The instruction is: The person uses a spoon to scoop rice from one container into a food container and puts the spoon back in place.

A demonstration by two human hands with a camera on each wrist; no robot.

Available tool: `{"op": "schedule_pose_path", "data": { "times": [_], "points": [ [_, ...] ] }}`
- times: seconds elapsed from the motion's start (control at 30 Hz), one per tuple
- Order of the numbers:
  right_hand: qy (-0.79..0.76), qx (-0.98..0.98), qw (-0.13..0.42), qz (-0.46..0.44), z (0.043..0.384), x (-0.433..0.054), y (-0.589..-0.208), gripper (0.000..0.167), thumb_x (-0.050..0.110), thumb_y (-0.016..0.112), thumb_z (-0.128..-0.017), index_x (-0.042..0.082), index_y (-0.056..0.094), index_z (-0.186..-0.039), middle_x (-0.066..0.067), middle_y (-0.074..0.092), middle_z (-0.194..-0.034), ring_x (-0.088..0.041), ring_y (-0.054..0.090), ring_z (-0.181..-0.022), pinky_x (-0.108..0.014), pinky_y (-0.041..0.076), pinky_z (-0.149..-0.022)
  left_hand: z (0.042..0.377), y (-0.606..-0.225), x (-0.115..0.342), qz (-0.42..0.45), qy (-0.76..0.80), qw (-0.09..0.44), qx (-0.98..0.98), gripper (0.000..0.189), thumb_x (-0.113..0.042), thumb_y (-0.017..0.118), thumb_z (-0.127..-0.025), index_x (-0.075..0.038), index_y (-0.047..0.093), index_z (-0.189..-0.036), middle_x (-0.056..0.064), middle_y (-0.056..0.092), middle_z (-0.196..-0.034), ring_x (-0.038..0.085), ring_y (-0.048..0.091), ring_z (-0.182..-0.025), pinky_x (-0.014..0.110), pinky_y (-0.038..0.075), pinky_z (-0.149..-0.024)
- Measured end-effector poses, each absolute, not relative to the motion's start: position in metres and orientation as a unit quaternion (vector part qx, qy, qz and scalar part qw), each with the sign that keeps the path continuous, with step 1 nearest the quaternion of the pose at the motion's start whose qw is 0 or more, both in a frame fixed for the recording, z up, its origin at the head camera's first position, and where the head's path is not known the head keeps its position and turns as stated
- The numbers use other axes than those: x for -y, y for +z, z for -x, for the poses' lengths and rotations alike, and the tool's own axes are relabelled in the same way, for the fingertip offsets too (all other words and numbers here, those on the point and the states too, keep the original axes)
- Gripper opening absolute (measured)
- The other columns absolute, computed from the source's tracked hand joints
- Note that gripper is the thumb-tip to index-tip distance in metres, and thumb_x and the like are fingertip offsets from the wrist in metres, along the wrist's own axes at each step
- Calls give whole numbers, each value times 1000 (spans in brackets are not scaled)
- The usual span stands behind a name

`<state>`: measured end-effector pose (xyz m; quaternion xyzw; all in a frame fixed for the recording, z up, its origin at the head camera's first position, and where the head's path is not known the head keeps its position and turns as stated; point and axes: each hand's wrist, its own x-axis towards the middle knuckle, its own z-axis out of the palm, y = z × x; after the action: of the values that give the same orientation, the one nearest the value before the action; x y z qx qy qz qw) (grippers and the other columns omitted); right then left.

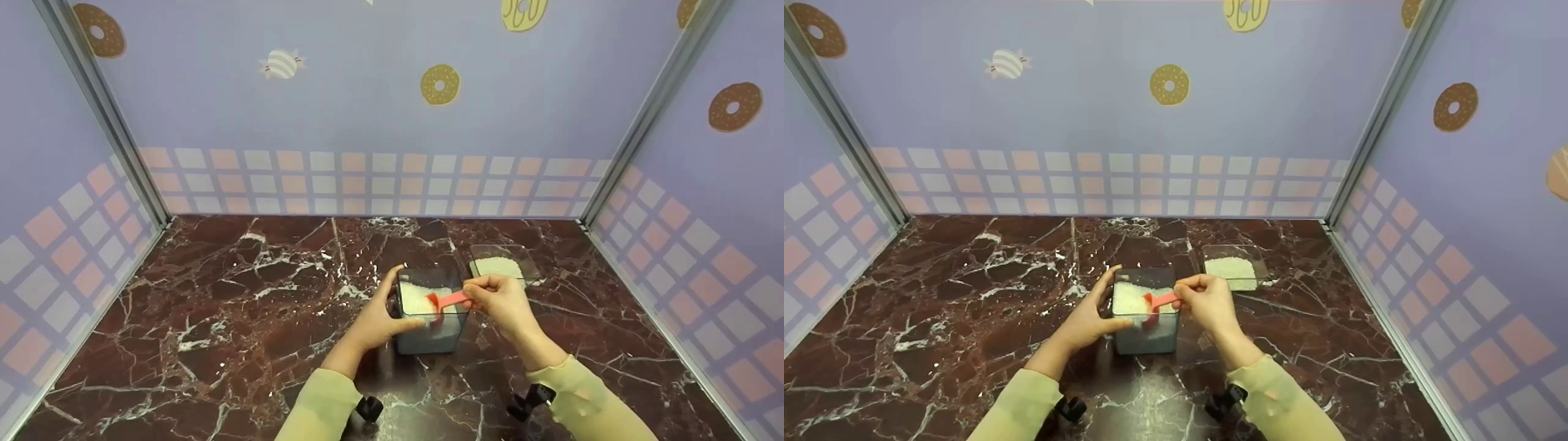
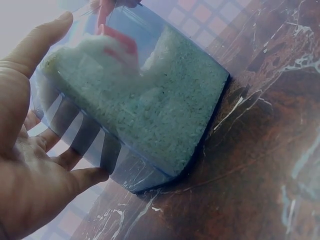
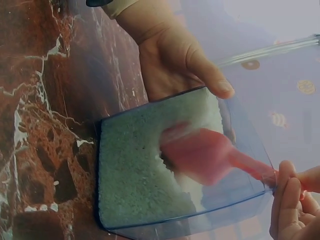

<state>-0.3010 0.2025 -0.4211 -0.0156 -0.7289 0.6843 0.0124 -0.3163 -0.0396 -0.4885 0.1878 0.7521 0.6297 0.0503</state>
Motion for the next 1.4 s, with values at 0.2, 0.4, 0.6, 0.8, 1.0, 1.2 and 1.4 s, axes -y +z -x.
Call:
{"op": "schedule_pose_path", "data": {
  "times": [0.2,0.4,0.6,0.8,1.0,1.2,1.4],
  "points": [
    [696,717,19,25,301,-202,-424,22,-9,61,-95,-23,63,-112,-1,70,-73,-6,68,-59,-17,59,-61,316,-488,39,-198,641,52,-740,111,-22,90,-77,-29,21,-164,19,44,-157,35,58,-128,47,53,-104],
    [711,703,13,22,300,-204,-425,24,-9,60,-96,-24,62,-114,-3,69,-76,-5,68,-60,-16,58,-62,317,-488,39,-199,640,52,-740,110,-22,90,-77,-29,22,-164,17,49,-153,31,61,-123,45,55,-102],
    [721,693,6,27,301,-206,-426,26,-9,60,-96,-25,61,-117,-3,68,-79,-5,67,-60,-15,58,-62,317,-489,39,-194,640,60,-741,108,-22,88,-80,-28,20,-164,20,42,-158,33,60,-125,41,56,-98],
    [735,677,-3,33,302,-208,-426,25,-9,59,-96,-24,61,-117,-3,68,-80,-4,67,-59,-13,57,-61,317,-489,39,-195,648,67,-733,108,-20,87,-81,-27,19,-165,19,41,-157,33,61,-123,38,57,-95],
    [739,672,-17,48,304,-214,-426,23,-6,61,-98,-20,63,-115,-2,68,-76,-3,66,-59,-13,56,-60,317,-489,40,-199,651,66,-730,110,-20,88,-81,-26,18,-165,19,37,-161,33,58,-128,39,55,-99],
    [751,657,-35,50,306,-221,-427,19,-4,60,-98,-15,63,-113,-1,69,-74,-3,66,-59,-12,55,-59,317,-489,39,-201,644,61,-735,111,-19,88,-80,-30,18,-165,17,46,-156,29,59,-124,42,52,-103],
    [769,635,-46,63,310,-226,-431,11,-5,60,-98,-3,71,-100,-1,68,-73,-3,66,-59,-12,55,-58,315,-488,39,-189,639,62,-743,115,-23,89,-79,-28,15,-166,17,46,-156,32,55,-131,50,46,-112]
  ]
}}
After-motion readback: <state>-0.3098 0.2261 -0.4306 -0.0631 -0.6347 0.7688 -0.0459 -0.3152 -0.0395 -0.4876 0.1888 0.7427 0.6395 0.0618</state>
